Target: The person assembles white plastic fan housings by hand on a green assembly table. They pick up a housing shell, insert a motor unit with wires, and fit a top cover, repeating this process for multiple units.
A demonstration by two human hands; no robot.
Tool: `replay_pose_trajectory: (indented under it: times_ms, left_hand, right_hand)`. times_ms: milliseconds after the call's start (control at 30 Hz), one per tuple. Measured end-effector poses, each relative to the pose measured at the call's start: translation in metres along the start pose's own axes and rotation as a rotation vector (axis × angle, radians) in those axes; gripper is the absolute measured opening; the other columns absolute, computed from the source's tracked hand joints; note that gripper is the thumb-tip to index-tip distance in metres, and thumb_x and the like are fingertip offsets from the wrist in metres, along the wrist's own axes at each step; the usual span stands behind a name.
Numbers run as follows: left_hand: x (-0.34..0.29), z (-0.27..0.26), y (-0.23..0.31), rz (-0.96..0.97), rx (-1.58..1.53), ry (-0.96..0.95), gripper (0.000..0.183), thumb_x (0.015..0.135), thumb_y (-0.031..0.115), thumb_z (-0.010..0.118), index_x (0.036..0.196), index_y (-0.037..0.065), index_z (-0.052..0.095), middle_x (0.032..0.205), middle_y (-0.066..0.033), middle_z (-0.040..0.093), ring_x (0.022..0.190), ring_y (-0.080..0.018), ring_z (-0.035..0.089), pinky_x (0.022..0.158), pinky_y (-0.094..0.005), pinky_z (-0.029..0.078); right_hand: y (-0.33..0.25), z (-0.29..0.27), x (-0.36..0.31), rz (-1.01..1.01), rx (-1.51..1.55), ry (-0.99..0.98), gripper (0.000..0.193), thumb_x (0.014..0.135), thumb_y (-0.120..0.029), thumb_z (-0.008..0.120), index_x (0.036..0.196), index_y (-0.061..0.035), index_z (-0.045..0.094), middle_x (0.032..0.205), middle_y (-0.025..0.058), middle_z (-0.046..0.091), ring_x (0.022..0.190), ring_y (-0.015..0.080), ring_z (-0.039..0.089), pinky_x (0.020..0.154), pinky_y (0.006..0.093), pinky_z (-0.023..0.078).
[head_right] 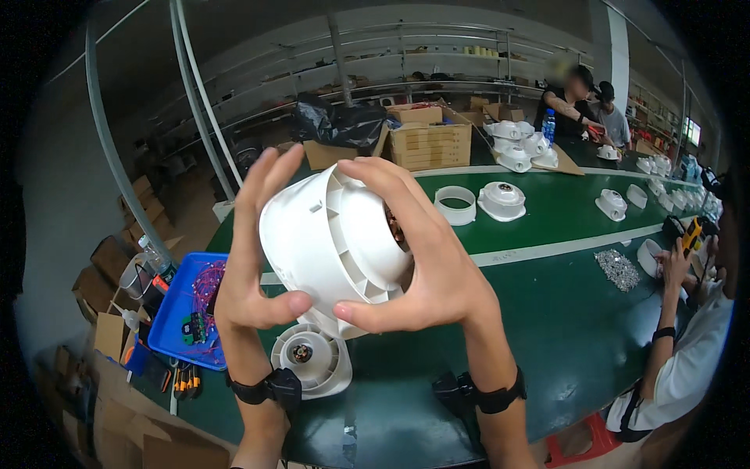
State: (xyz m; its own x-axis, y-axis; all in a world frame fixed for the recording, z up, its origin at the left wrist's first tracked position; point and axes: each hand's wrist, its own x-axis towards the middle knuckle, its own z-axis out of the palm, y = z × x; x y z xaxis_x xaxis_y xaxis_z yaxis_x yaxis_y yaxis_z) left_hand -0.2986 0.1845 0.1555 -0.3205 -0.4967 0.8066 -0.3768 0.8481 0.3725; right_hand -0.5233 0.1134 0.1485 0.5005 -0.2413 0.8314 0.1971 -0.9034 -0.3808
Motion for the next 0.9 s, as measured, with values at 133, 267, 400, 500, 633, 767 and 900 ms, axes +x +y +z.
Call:
replay_pose_trajectory:
  times_ms: [133, 267, 400, 500, 633, 767, 900]
  left_hand:
    - [-0.001, 0.0, 0.008, 0.019, 0.057, -0.072, 0.108, 0.062, 0.03, 0.085, 0.149, -0.004, 0.03, 0.151, -0.0266, 0.036, 0.143, -0.0383, 0.034, 0.117, -0.0432, 0.024]
    - [0.001, 0.012, 0.013, 0.024, 0.0, -0.041, 0.106, 0.063, 0.028, 0.085, 0.148, -0.003, 0.03, 0.142, -0.0243, 0.043, 0.134, -0.0352, 0.044, 0.112, -0.0398, 0.032]
    - [-0.002, 0.019, 0.018, -0.043, -0.08, -0.028, 0.099, 0.066, 0.025, 0.081, 0.146, -0.001, 0.03, 0.138, -0.0213, 0.044, 0.127, -0.0305, 0.048, 0.108, -0.0379, 0.036]
    - [0.001, 0.035, 0.022, -0.134, -0.225, 0.086, 0.088, 0.07, 0.023, 0.076, 0.143, -0.001, 0.033, 0.137, -0.0216, 0.044, 0.126, -0.0311, 0.048, 0.108, -0.0394, 0.036]
    - [0.007, 0.057, 0.033, -0.187, -0.275, 0.231, 0.081, 0.075, 0.033, 0.07, 0.139, -0.004, 0.036, 0.138, -0.0229, 0.044, 0.127, -0.0319, 0.047, 0.107, -0.0419, 0.038]
    - [0.004, 0.055, 0.036, -0.204, -0.171, 0.196, 0.1, 0.066, 0.035, 0.078, 0.144, -0.006, 0.028, 0.138, -0.0227, 0.043, 0.13, -0.0322, 0.045, 0.11, -0.0425, 0.034]
    - [0.003, 0.056, 0.036, -0.209, -0.119, 0.231, 0.103, 0.066, 0.039, 0.077, 0.145, -0.005, 0.027, 0.141, -0.0226, 0.04, 0.131, -0.033, 0.044, 0.11, -0.0437, 0.034]
  right_hand:
    - [0.001, -0.001, 0.0, -0.058, -0.025, -0.052, 0.102, 0.058, -0.036, 0.084, 0.143, 0.0016, 0.042, 0.14, 0.0225, 0.046, 0.129, 0.0367, 0.047, 0.107, 0.0425, 0.038]
    - [-0.004, -0.008, -0.004, 0.032, -0.022, -0.096, 0.113, 0.055, -0.045, 0.08, 0.147, 0.0027, 0.037, 0.142, 0.0184, 0.044, 0.132, 0.0294, 0.045, 0.109, 0.038, 0.034]
    - [-0.005, -0.011, -0.006, 0.013, -0.044, -0.106, 0.111, 0.056, -0.043, 0.08, 0.147, 0.0031, 0.038, 0.141, 0.0187, 0.045, 0.129, 0.0289, 0.047, 0.107, 0.037, 0.036]
    - [-0.005, -0.017, -0.009, -0.014, -0.046, -0.095, 0.108, 0.057, -0.04, 0.081, 0.146, 0.0026, 0.039, 0.139, 0.0189, 0.048, 0.126, 0.029, 0.05, 0.106, 0.0363, 0.038]
    - [-0.007, -0.024, -0.014, -0.061, -0.07, -0.061, 0.102, 0.061, -0.038, 0.083, 0.143, 0.0035, 0.04, 0.137, 0.0219, 0.048, 0.125, 0.0338, 0.05, 0.105, 0.0389, 0.04]
    - [-0.004, -0.014, -0.015, -0.06, -0.039, -0.027, 0.101, 0.063, -0.044, 0.083, 0.141, 0.003, 0.04, 0.135, 0.0243, 0.048, 0.123, 0.0396, 0.05, 0.103, 0.0423, 0.042]
    - [-0.002, -0.011, -0.016, -0.038, -0.02, -0.005, 0.1, 0.064, -0.046, 0.082, 0.141, 0.0018, 0.04, 0.132, 0.0241, 0.049, 0.122, 0.0408, 0.051, 0.102, 0.0434, 0.043]
